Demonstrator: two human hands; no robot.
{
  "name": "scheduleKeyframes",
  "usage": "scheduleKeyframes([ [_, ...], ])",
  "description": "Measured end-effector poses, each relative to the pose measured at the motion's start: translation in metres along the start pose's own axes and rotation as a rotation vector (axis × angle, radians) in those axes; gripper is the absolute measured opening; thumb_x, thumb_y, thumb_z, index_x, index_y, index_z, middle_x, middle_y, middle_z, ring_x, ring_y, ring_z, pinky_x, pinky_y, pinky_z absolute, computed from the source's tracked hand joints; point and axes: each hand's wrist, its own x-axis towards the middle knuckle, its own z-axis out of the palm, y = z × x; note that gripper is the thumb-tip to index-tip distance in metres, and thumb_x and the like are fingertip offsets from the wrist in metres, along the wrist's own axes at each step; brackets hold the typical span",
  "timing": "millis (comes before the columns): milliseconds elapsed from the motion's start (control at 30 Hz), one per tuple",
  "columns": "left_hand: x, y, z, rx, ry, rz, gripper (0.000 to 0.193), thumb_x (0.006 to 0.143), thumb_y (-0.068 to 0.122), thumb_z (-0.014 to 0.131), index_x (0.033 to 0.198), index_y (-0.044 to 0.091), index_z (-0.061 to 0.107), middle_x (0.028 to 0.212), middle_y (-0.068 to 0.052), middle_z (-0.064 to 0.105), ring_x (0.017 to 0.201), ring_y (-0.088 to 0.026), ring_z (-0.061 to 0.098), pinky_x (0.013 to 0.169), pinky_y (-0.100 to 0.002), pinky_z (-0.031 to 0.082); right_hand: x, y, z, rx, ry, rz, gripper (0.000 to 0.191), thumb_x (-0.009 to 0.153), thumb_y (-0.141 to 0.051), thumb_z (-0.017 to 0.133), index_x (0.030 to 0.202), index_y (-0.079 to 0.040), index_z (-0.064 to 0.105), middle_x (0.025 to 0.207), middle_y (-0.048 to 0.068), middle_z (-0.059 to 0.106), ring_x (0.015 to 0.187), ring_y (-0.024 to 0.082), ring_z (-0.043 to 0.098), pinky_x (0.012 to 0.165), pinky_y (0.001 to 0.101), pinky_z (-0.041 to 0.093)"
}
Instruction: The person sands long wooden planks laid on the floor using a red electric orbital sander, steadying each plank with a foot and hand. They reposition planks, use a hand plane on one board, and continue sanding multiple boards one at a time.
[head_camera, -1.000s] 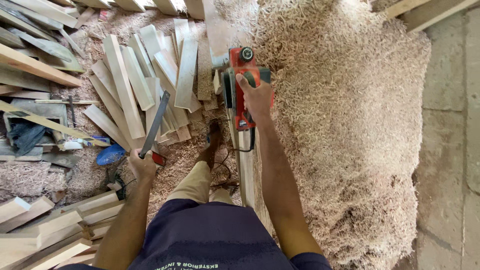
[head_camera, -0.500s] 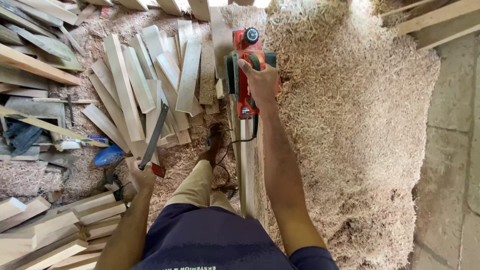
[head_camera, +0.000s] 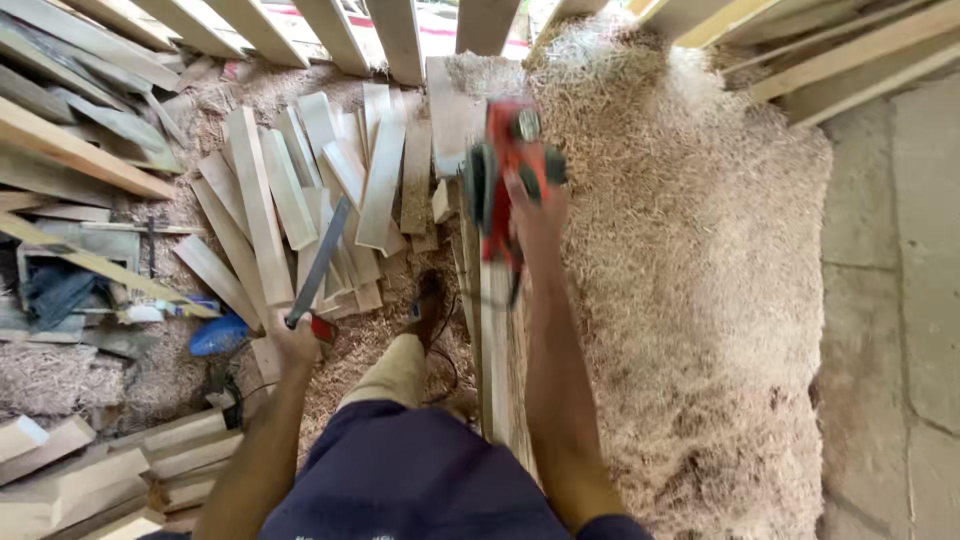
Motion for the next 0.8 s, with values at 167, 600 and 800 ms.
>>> scheduleKeyframes([
  [167, -0.028, 0.004, -0.015, 0.067, 0.015, -0.047, 0.017, 0.093, 0.007, 0.068, 0.096, -0.002, 0.054, 0.082, -0.010, 0.055, 0.076, -0.019, 0.054, 0.070, -0.039, 0.045, -0.203, -0.019, -0.079, -0.461, 0.113, 0.056, 0.047, 0.086, -0.046, 0.080, 0.116, -0.010, 0.073, 0.094, 0.000, 0.072, 0.086, 0.013, 0.067, 0.075, 0.0336, 0.054],
  [600, -0.218, -0.045, -0.055, 0.231, 0.097, 0.117, 0.026, 0.082, 0.006, 0.084, 0.097, -0.004, 0.067, 0.093, -0.014, 0.064, 0.082, -0.023, 0.061, 0.073, -0.037, 0.049, -0.610, 0.140, -0.268, -0.819, 0.034, 0.483, 0.073, 0.076, -0.070, 0.074, 0.115, -0.009, 0.075, 0.088, 0.019, 0.075, 0.082, 0.035, 0.072, 0.074, 0.0479, 0.054],
  [800, -0.247, -0.020, -0.060, 0.008, -0.013, -0.008, 0.021, 0.089, 0.003, 0.082, 0.097, -0.001, 0.063, 0.090, -0.009, 0.065, 0.077, -0.015, 0.057, 0.066, -0.032, 0.047, -0.659, 0.201, -0.278, -0.716, 0.040, 0.475, 0.071, 0.075, -0.067, 0.073, 0.119, -0.011, 0.071, 0.094, 0.020, 0.076, 0.089, 0.038, 0.074, 0.078, 0.0487, 0.056],
])
